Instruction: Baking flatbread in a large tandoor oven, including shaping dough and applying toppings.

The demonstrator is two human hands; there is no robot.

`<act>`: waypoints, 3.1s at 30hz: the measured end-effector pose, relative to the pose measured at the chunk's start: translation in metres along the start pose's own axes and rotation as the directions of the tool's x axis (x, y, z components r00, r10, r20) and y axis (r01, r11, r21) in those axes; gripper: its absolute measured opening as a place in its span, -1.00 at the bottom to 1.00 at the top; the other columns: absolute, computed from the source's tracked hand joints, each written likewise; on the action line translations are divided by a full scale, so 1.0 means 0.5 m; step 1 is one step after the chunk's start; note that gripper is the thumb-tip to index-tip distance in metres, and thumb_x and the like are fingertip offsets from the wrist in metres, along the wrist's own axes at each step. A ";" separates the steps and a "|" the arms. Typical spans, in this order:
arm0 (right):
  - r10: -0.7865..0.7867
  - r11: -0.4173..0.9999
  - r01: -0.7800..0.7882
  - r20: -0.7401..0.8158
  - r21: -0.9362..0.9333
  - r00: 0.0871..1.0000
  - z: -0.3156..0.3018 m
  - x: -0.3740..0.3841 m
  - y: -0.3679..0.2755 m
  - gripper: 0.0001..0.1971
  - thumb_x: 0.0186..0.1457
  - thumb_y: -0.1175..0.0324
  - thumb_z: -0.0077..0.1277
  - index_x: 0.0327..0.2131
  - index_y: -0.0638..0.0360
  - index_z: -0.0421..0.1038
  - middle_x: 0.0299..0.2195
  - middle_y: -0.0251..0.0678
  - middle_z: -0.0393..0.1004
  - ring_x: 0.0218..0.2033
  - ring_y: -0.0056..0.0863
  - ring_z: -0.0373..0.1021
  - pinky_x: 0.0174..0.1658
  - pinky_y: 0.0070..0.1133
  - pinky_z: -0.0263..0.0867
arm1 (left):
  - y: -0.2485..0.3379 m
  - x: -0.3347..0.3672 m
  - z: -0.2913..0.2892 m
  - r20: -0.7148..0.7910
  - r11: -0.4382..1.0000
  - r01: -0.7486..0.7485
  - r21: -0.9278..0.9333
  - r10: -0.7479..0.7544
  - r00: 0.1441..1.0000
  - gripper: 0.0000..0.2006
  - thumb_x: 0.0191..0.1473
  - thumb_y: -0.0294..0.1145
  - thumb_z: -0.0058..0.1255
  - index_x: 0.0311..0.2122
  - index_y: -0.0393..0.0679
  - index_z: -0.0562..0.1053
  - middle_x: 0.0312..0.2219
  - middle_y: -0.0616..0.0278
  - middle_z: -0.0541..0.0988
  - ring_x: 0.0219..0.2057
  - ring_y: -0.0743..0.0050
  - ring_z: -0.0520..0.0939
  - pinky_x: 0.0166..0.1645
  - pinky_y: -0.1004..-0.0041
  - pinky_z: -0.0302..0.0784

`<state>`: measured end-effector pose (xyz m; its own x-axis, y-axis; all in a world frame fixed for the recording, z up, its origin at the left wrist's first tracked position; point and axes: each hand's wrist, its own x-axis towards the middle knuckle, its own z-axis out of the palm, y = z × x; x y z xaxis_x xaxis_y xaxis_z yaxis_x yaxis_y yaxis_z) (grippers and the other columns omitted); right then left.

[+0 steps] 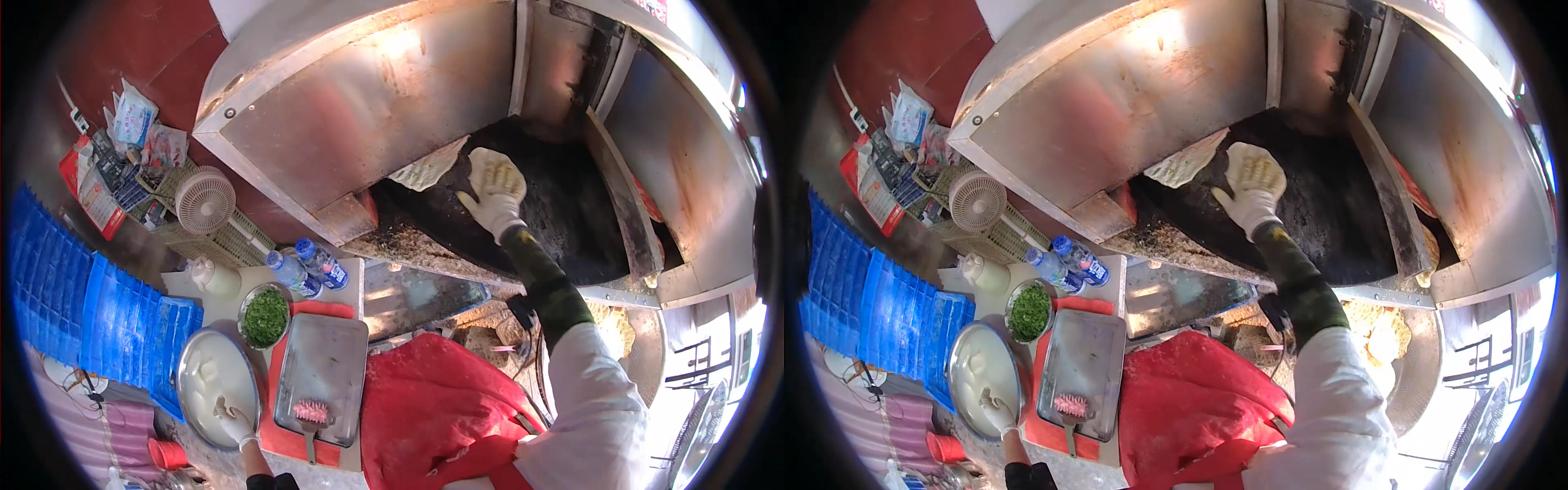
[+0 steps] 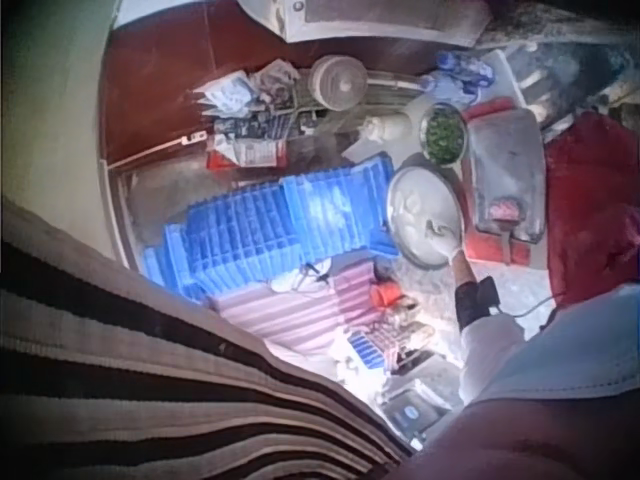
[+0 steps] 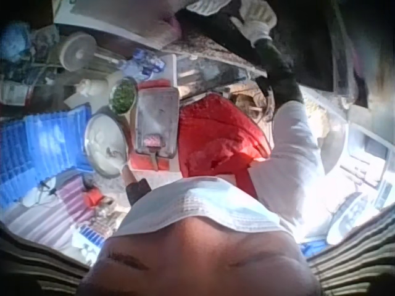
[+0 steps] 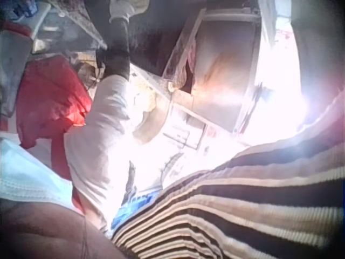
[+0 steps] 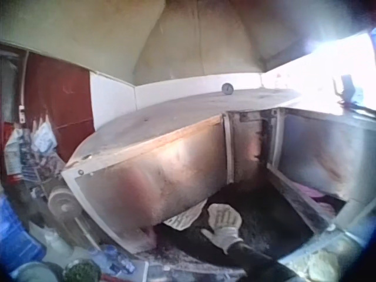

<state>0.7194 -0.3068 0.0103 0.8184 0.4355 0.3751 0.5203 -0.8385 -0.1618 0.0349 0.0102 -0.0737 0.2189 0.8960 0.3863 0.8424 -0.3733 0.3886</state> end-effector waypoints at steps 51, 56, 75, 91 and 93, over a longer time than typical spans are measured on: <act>-0.309 0.950 0.310 0.050 -0.023 0.950 -0.061 -0.165 -0.090 0.07 -0.09 -0.29 -0.11 0.16 0.57 -0.18 0.20 0.26 -0.20 0.26 0.11 -0.32 0.23 -0.03 -0.45 | -0.007 -0.040 -0.012 0.025 0.980 0.165 0.110 -0.168 0.985 -0.60 0.03 -0.50 -0.15 0.03 -0.24 0.27 -0.01 -0.02 0.36 0.07 0.03 0.30 0.14 0.23 0.19; -0.319 0.937 0.331 -0.114 0.113 0.941 -0.020 -0.096 -0.151 0.08 -0.11 -0.31 -0.12 0.16 0.56 -0.19 0.20 0.28 -0.22 0.26 0.15 -0.34 0.23 -0.03 -0.46 | 0.007 -0.035 -0.016 0.056 0.987 0.145 0.070 -0.149 0.987 -0.60 0.01 -0.55 -0.16 0.03 -0.27 0.27 -0.03 -0.05 0.36 0.05 0.01 0.33 0.13 0.24 0.21; -0.160 0.987 0.160 0.126 0.009 0.979 0.037 0.162 0.054 -0.09 -0.01 -0.23 -0.29 0.23 0.30 -0.19 0.25 0.04 -0.19 0.29 -0.07 -0.28 0.29 -0.31 -0.37 | -0.012 -0.037 -0.016 0.054 0.983 0.180 0.047 -0.182 0.982 -0.60 -0.02 -0.60 -0.14 0.00 -0.32 0.27 -0.06 -0.06 0.36 0.02 0.05 0.35 0.12 0.29 0.23; -0.223 0.948 0.278 0.297 -0.157 0.928 -0.047 -0.108 -0.273 0.08 -0.03 -0.37 -0.34 0.17 0.60 -0.28 0.20 0.29 -0.24 0.27 0.10 -0.31 0.27 -0.20 -0.41 | 0.007 -0.038 -0.017 -0.001 0.978 0.206 0.018 -0.206 0.979 -0.60 -0.05 -0.62 -0.09 -0.02 -0.23 0.31 -0.04 0.02 0.36 0.06 0.09 0.31 0.15 0.28 0.18; -0.559 0.825 0.566 0.165 0.007 0.813 -0.023 -0.123 -0.239 0.13 -0.10 -0.36 -0.22 0.18 0.56 -0.31 0.21 0.27 -0.22 0.26 0.14 -0.33 0.26 -0.15 -0.45 | 0.014 -0.039 -0.012 0.001 0.985 0.175 -0.011 -0.175 0.985 -0.59 -0.06 -0.63 -0.10 -0.02 -0.22 0.31 -0.05 0.02 0.36 0.05 0.09 0.34 0.13 0.29 0.21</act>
<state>0.6041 -0.2371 0.0172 0.4147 0.8766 0.2442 0.8936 -0.4429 0.0722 0.0335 -0.0112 -0.0734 0.0687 0.9476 0.3119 0.8622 -0.2137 0.4593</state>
